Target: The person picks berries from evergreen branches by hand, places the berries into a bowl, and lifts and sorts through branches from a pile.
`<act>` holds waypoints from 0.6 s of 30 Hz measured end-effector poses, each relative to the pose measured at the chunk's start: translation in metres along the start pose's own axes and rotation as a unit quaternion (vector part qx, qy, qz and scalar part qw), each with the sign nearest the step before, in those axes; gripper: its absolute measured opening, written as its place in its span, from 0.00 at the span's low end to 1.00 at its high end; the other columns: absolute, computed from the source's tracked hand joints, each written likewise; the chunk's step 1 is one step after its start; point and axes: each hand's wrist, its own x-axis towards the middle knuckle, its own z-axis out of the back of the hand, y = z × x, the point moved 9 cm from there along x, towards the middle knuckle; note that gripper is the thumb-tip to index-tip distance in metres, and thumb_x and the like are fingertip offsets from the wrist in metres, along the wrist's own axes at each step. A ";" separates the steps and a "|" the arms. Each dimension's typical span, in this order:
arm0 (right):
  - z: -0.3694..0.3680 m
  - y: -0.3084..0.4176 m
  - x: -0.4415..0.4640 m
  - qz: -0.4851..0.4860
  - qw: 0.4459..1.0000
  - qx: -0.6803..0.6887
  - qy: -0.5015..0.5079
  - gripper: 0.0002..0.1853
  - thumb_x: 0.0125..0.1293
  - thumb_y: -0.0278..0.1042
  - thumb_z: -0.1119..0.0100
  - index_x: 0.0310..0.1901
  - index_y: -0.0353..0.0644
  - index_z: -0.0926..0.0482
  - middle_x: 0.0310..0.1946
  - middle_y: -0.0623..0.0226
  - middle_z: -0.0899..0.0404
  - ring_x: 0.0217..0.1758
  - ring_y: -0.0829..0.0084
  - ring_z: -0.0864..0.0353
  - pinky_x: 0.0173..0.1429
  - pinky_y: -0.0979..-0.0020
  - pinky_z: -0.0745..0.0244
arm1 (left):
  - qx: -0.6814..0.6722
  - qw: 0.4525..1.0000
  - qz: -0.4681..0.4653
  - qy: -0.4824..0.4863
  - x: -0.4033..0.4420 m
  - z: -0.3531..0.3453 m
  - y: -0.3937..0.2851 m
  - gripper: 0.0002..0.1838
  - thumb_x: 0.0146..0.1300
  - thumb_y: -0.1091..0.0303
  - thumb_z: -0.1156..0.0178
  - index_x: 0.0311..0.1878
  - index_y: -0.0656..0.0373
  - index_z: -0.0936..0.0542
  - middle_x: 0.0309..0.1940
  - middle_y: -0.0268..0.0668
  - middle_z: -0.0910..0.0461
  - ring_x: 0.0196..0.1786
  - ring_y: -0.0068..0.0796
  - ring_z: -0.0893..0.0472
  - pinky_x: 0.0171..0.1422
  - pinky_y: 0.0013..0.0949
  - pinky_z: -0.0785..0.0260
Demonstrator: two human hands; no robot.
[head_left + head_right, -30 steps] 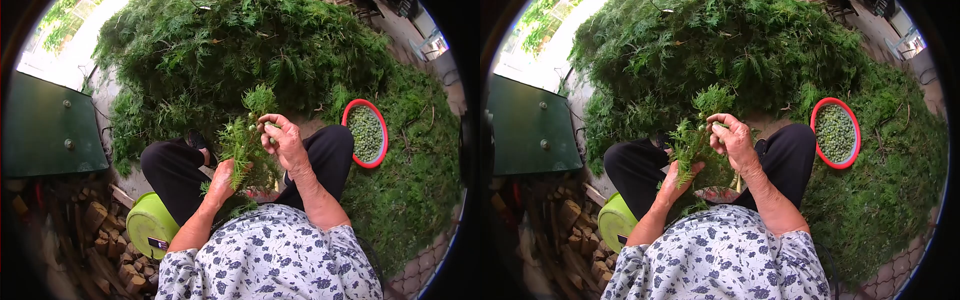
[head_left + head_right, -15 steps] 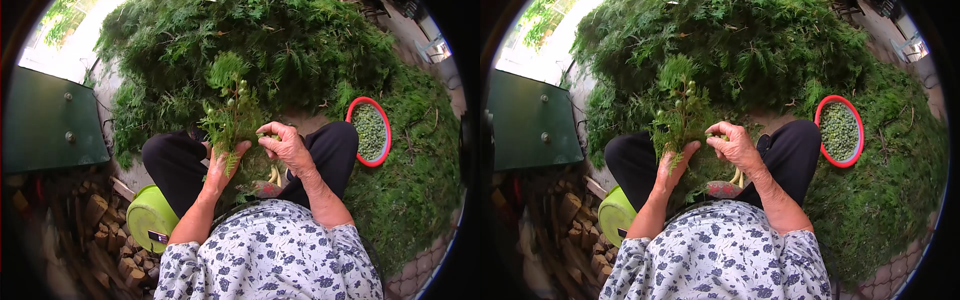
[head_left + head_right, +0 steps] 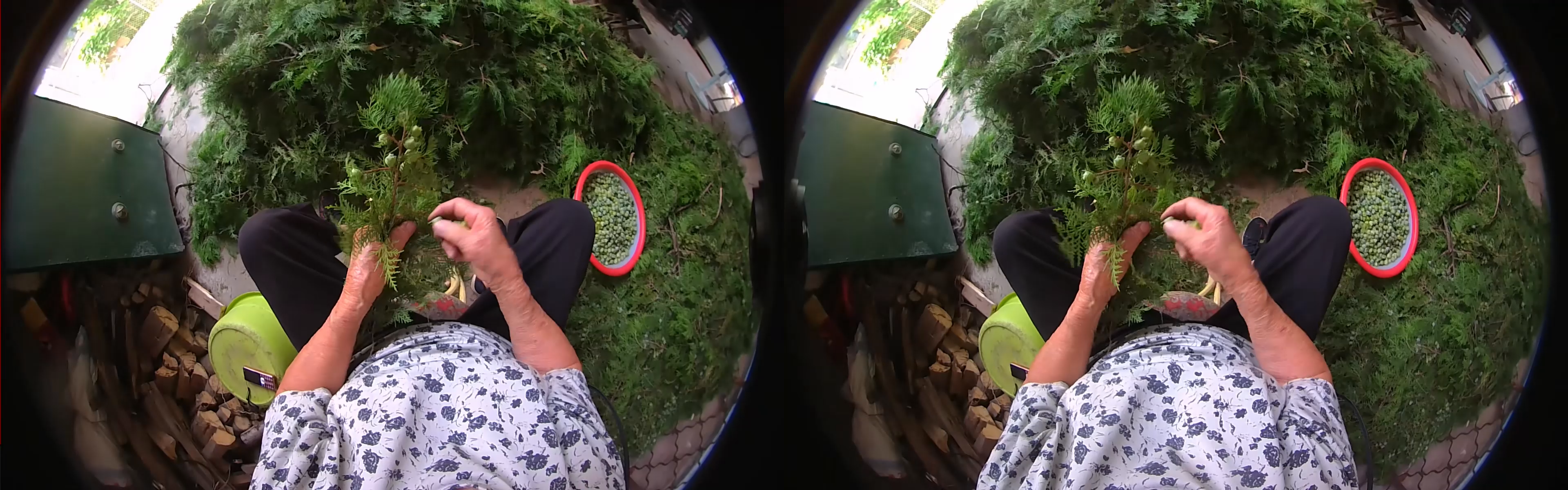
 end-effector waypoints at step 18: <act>0.011 0.039 0.020 0.228 0.952 -0.136 -0.151 0.10 0.57 0.31 0.38 0.39 0.37 0.23 0.19 0.70 0.28 0.22 0.79 0.30 0.26 0.75 0.32 | 0.298 0.948 -0.080 0.082 -0.015 -0.008 0.027 0.09 0.56 0.78 0.41 0.41 0.67 0.24 0.33 0.31 0.23 0.34 0.18 0.31 0.41 0.30 0.33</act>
